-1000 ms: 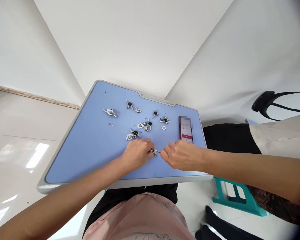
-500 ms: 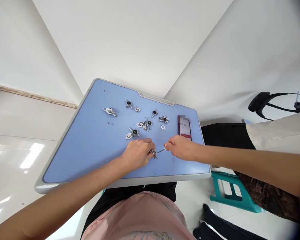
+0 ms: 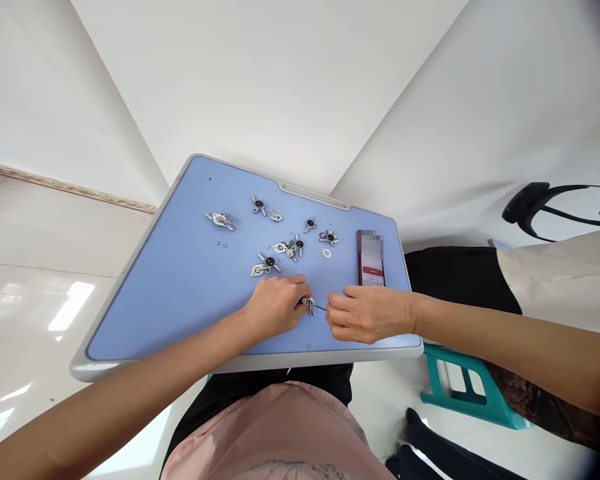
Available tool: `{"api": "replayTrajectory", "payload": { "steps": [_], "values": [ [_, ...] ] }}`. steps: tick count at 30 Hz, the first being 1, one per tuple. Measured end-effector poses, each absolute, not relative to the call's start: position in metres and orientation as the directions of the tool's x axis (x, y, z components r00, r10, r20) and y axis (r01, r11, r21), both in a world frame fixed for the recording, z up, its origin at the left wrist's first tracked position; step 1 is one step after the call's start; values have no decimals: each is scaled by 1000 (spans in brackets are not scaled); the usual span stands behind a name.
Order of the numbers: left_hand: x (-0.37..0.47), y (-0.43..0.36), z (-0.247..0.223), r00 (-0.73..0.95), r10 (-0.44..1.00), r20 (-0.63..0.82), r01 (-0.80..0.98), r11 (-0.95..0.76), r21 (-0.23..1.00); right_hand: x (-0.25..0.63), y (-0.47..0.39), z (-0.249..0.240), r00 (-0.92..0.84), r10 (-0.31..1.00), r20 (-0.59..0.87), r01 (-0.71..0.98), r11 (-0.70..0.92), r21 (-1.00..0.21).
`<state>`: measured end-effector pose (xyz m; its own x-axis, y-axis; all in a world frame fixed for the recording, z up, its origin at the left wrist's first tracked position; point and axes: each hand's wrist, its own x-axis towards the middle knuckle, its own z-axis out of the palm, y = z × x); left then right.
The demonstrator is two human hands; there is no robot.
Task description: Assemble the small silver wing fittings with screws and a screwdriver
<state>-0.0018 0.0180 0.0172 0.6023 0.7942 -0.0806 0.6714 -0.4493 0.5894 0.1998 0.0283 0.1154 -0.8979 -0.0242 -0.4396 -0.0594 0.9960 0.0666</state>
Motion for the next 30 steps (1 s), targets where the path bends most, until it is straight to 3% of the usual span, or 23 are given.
{"api": "replayTrajectory", "payload": {
  "steps": [3,5,7,9,12,15,19,22,24,28,30],
  "values": [
    [-1,18,16,602,795,-76,670,-450,591,199,25,115,-903,48,-428,32,999,44],
    [-1,19,17,600,795,-85,674,-445,590,192,18,114,-825,286,-487,288,955,72],
    [-1,19,17,599,794,-101,682,-440,584,180,11,115,-583,592,-556,616,769,172],
    [-1,19,18,600,793,-108,687,-441,578,165,9,119,-274,771,-575,838,485,252],
    [-1,18,19,600,794,-98,682,-444,580,149,17,125,-29,794,-607,949,212,232],
    [-2,17,18,600,796,-77,671,-449,591,146,25,132,16,774,-633,953,179,243],
    [-1,17,17,606,793,-60,661,-460,593,157,18,134,-242,761,-602,864,451,223],
    [-1,18,18,605,793,-66,668,-461,585,166,9,128,-498,640,-586,670,713,210],
    [0,18,18,602,795,-75,674,-456,580,167,6,122,-534,603,-593,610,760,224],
    [0,17,17,595,800,-77,673,-443,593,157,11,122,-237,770,-592,795,504,338],
    [0,17,17,594,801,-73,670,-442,596,155,14,126,-158,781,-604,842,426,330]
  ]
}}
